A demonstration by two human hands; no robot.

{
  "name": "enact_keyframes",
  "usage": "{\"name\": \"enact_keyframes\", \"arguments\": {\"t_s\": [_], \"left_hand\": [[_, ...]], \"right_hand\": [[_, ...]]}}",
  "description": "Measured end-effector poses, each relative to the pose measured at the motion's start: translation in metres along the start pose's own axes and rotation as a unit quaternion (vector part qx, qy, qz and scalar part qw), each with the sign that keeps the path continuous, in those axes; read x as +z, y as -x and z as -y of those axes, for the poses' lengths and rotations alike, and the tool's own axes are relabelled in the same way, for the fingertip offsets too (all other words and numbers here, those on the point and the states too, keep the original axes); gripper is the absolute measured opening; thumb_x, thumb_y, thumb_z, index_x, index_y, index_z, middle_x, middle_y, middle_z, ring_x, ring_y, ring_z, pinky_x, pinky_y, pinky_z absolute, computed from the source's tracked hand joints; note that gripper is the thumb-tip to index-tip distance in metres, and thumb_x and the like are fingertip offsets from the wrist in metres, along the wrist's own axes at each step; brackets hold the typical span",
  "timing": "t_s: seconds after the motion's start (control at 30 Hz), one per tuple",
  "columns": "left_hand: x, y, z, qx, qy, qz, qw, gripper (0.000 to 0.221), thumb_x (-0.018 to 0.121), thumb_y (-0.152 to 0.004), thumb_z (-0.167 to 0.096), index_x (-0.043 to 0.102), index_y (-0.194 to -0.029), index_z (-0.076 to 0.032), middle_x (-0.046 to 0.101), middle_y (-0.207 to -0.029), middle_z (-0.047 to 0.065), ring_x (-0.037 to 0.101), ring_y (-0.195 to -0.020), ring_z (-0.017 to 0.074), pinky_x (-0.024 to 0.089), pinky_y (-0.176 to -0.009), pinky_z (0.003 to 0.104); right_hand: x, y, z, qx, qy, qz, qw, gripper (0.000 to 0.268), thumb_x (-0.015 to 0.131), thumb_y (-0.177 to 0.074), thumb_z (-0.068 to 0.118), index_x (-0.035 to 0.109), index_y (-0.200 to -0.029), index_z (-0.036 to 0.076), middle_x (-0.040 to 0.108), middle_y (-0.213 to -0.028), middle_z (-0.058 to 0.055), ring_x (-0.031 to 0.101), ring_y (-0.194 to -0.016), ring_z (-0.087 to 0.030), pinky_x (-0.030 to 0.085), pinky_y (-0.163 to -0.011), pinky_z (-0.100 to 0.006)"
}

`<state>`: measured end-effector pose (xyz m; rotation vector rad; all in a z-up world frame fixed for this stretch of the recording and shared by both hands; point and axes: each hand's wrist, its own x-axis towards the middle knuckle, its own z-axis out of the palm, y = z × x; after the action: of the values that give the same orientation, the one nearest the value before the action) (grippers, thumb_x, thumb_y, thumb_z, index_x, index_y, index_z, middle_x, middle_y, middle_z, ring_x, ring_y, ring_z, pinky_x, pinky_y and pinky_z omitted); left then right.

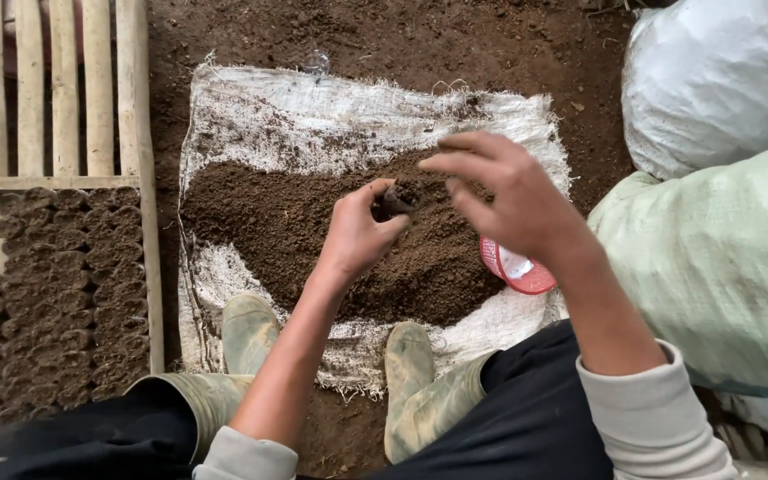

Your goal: Filling small plastic bags with soil and arranging them in a wooden tray for seedlings.

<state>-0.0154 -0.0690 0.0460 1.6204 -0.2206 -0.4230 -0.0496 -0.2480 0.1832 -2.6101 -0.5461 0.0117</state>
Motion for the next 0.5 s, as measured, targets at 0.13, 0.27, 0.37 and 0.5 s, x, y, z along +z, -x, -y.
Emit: {"name": "enact_keyframes", "arguments": {"t_s": [0.13,0.27,0.37,0.5], "left_hand": [[-0.005,0.003,-0.009,-0.001,0.007,-0.005,1.000,0.033,0.069,-0.080,-0.002,0.071,-0.113,0.002,0.068,-0.063,0.016,0.060,-0.039,0.0155,0.052,-0.038,0.030],[-0.013,0.007,-0.011,0.008,0.007,-0.003,1.000,0.039,0.066,-0.084,-0.002,0.065,-0.122,0.009,0.069,-0.071,0.021,0.063,-0.044,0.0183,0.054,-0.041,0.034],[-0.019,0.009,-0.016,-0.001,-0.001,0.005,1.000,0.043,0.066,-0.084,-0.001,0.062,-0.125,0.010,0.067,-0.066,0.018,0.061,-0.043,0.0163,0.053,-0.040,0.033],[-0.019,0.007,-0.008,0.005,0.011,-0.003,1.000,0.036,0.070,-0.080,-0.001,0.071,-0.115,0.004,0.068,-0.064,0.017,0.063,-0.040,0.0197,0.052,-0.039,0.035]], "right_hand": [[0.007,-0.004,0.014,-0.012,0.062,0.029,0.998,0.041,0.054,-0.097,0.009,0.064,-0.136,0.012,0.060,-0.132,-0.026,0.054,-0.131,-0.040,0.041,-0.109,-0.052],[0.016,-0.001,0.007,0.012,0.047,0.078,0.996,0.043,0.052,-0.096,0.014,0.063,-0.138,0.015,0.058,-0.135,-0.025,0.053,-0.131,-0.039,0.041,-0.110,-0.052],[0.009,-0.005,0.014,0.008,0.040,0.057,0.998,0.045,0.051,-0.097,0.013,0.060,-0.142,0.014,0.058,-0.135,-0.026,0.054,-0.130,-0.040,0.042,-0.108,-0.053],[0.020,-0.006,0.017,0.029,0.059,0.120,0.991,0.050,0.055,-0.094,0.016,0.058,-0.144,0.018,0.056,-0.137,-0.025,0.051,-0.133,-0.039,0.041,-0.109,-0.054]]}}
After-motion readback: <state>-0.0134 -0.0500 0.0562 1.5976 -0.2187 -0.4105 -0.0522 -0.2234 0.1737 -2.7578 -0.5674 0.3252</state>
